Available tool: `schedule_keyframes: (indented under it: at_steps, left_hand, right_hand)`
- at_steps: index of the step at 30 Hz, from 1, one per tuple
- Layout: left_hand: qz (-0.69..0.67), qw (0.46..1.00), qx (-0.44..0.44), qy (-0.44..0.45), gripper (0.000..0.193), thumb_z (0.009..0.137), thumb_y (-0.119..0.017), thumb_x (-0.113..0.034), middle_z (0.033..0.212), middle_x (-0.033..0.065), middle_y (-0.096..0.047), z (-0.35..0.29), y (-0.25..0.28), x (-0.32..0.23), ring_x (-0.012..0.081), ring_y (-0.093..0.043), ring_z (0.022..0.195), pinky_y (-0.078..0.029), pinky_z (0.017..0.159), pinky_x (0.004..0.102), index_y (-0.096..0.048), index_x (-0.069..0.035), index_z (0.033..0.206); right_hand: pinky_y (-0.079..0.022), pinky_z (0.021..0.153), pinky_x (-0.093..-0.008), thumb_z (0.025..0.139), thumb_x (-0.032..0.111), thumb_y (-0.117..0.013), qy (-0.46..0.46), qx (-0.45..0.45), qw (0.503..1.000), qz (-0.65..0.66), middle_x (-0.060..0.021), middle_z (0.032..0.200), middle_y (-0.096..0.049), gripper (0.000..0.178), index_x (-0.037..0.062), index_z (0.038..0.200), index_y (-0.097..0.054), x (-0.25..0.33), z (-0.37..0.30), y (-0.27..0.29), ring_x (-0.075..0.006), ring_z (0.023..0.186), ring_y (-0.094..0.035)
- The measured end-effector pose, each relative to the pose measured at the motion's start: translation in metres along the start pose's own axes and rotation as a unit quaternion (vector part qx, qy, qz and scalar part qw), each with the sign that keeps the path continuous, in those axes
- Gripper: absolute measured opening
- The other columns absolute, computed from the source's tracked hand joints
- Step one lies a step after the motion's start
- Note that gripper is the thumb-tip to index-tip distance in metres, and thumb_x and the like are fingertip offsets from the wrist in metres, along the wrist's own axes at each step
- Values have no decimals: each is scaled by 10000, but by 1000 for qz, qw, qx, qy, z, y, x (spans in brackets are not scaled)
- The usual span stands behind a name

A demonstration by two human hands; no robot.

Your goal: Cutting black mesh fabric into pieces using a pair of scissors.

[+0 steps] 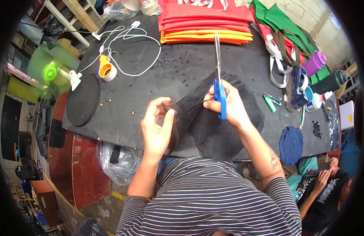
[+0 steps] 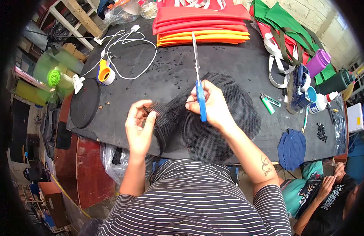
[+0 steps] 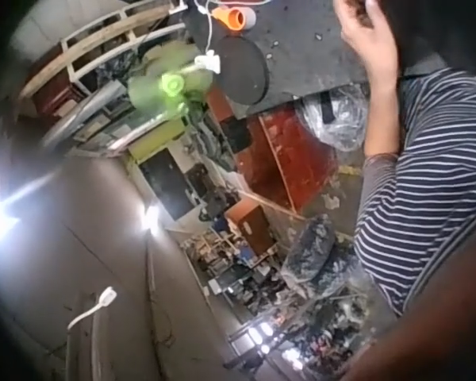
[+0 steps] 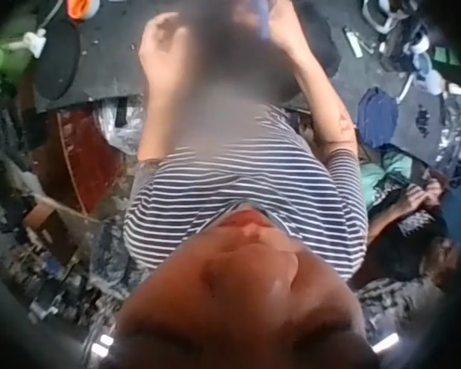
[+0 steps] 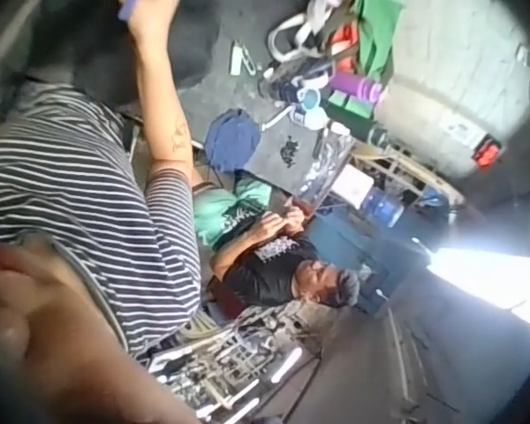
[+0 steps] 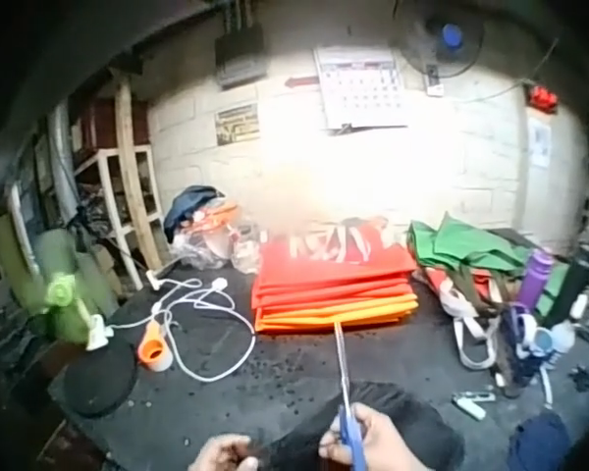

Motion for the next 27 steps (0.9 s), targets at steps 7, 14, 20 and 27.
schedule_keyframes:
  at_steps: [7, 14, 20, 27]
  left_hand:
    - [113, 993, -26, 9, 294, 742, -582, 44, 728, 25, -542, 1, 2, 7, 76, -500, 650, -424, 614, 214, -466, -7, 1007]
    - [-93, 992, -27, 85, 69, 836, -517, 13, 723, -13, -581, 10, 23, 28, 34, -506, 617, -406, 590, 169, -568, 11, 882]
    - [-160, 981, -25, 106, 70, 846, -556, -57, 732, -17, -577, 12, 33, 30, 30, -503, 629, -394, 595, 159, -581, 2, 875]
    - [-141, 982, -15, 121, 65, 819, -597, -56, 691, -2, -592, 12, 33, 31, 41, -518, 588, -413, 546, 167, -609, 3, 845]
  right_hand:
    - [-466, 554, -274, 591, -5, -686, -80, 66, 992, 76, -86, 688, -562, 287, 1, 817, -508, 3, 2, -14, -165, 584, -564]
    - [-436, 565, -235, 677, 78, -709, -85, 121, 986, -78, -13, 697, -525, 248, 30, 802, -501, -14, -17, -21, -93, 613, -523]
    - [-381, 529, -223, 572, 280, -827, -77, 155, 959, -223, 10, 611, -493, 437, 29, 762, -523, -16, -40, -36, -55, 580, -438]
    - [-362, 556, -225, 574, 316, -828, -109, 266, 943, -167, 27, 696, -488, 491, 24, 833, -529, -42, -49, -47, -58, 635, -423]
Point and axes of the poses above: each hand's wrist, its own z-axis towards the middle knuckle, its own y-axis out of the back of the hand, x = y × z, the point moved 8 cm from there along z, towards the middle knuckle
